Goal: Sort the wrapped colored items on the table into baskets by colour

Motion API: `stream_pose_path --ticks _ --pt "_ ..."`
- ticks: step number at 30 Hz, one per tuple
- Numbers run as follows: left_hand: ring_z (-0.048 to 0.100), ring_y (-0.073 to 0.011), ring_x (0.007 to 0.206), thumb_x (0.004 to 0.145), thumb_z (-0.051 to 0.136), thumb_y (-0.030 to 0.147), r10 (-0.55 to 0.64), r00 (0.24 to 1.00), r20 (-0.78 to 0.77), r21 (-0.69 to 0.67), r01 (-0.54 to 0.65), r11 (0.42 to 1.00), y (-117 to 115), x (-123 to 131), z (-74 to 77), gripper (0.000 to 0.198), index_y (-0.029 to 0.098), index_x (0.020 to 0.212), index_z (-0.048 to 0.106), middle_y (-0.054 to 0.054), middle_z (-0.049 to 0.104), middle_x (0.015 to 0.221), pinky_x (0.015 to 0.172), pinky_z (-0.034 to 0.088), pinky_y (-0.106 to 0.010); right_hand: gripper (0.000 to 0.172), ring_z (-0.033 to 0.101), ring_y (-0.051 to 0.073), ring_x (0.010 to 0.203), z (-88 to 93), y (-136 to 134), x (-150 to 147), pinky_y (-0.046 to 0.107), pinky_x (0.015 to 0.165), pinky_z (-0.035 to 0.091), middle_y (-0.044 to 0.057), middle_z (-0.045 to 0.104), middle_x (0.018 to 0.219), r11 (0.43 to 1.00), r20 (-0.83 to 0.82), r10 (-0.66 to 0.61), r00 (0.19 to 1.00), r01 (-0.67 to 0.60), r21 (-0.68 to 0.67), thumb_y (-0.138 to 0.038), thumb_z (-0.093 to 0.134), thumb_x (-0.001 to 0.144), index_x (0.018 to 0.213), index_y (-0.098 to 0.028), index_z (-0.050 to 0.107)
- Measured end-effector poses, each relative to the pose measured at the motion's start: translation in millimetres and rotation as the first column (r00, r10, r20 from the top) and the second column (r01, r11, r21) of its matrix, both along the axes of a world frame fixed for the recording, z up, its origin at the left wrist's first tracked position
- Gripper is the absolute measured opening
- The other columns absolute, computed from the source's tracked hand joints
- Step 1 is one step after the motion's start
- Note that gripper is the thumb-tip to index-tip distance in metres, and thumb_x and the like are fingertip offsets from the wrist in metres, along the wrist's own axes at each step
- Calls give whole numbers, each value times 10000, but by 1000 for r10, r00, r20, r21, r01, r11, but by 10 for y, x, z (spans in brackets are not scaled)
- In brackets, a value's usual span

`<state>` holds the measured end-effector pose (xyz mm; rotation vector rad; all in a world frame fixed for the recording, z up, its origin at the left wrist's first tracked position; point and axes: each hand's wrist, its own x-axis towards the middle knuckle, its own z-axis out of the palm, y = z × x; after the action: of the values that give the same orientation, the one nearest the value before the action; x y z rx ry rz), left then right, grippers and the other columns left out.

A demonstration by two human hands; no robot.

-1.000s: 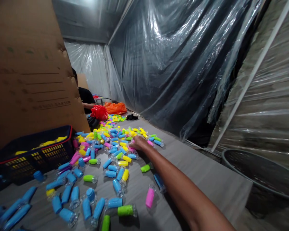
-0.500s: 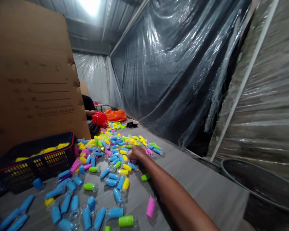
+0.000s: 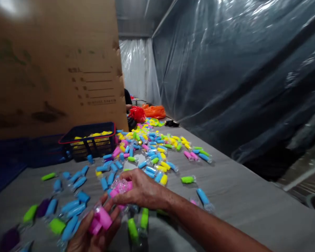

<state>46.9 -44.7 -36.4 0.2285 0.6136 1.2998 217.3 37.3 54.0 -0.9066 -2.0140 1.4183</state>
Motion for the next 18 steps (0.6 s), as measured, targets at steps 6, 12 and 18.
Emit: stream_pose_path --ticks 6,12,18 --pt "627 -236 928 749 669 188 88 996 13 -54 -88 995 -73 106 141 330 197 1070 595 -82 643 1055 804 535 -435 169 518 125 665 -87 -184 -273 194 552 354 -13 595 730 988 138 -6 990 -16 156 -213 702 689 831 -135 658" --pt "604 -237 975 815 595 246 80 991 111 -6 -79 997 -85 113 297 465 259 1259 457 -88 608 1117 809 521 -407 204 566 150 725 -24 -286 -342 211 602 393 4 638 834 968 238 12 971 -71 239 -203 629 743 941 -164 658" --pt "643 -189 793 789 622 251 87 989 124 4 -88 996 -90 49 295 476 286 1243 486 -48 653 998 626 546 -284 321 558 207 946 17 -349 -308 294 806 408 56 626 1016 951 224 -40 974 -32 309 -237 600 769 1082 -173 626"
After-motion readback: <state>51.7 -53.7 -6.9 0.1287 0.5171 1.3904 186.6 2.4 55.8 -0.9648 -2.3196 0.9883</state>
